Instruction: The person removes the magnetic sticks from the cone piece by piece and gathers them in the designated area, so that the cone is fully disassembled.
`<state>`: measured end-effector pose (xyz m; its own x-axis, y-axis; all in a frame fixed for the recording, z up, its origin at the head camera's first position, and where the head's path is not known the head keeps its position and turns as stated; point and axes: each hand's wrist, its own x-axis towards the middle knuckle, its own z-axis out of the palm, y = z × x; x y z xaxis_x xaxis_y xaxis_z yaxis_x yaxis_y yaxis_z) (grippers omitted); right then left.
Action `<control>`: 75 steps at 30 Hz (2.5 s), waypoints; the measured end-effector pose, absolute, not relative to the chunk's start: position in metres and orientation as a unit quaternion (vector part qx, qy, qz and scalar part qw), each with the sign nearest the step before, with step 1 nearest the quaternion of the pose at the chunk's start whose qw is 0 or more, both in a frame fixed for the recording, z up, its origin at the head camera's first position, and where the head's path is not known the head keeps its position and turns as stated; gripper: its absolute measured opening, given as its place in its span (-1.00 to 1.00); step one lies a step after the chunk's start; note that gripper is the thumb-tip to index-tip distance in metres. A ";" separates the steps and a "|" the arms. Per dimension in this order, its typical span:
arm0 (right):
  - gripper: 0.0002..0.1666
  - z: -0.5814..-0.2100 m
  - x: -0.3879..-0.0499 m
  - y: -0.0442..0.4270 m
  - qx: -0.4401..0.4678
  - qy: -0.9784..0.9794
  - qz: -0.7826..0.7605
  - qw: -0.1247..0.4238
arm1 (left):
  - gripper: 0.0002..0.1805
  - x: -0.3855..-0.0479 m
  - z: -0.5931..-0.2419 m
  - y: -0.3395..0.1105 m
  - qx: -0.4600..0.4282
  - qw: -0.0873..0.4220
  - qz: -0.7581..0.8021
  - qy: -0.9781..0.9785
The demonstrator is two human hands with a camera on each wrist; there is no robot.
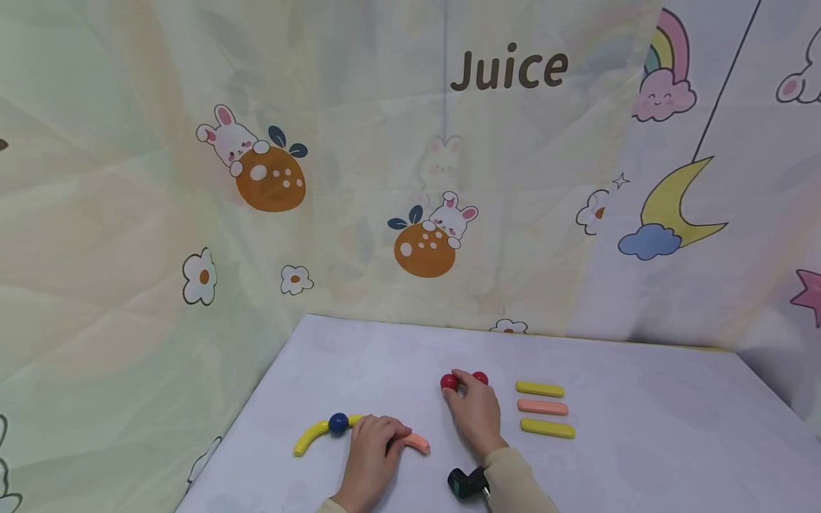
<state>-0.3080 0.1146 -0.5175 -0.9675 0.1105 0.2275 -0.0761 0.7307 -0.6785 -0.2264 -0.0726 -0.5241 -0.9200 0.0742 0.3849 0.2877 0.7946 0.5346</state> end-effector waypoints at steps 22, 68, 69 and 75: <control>-0.67 -0.519 -0.261 0.122 -0.016 -0.897 0.412 0.158 | -0.85 -0.228 -0.523 -0.070 -0.084 0.152 -0.302 -0.937; -0.75 -0.519 -0.211 0.158 -0.043 -0.933 0.332 0.132 | -0.57 -0.224 -0.519 -0.078 -0.100 0.176 -0.221 -0.954; -0.73 -0.520 -0.210 0.163 -0.046 -0.933 0.330 0.137 | -0.57 -0.224 -0.519 -0.078 -0.100 0.177 -0.223 -0.953; -0.72 -0.521 -0.209 0.186 -0.058 -0.929 0.321 0.177 | -0.57 -0.223 -0.520 -0.079 -0.100 0.178 -0.232 -0.951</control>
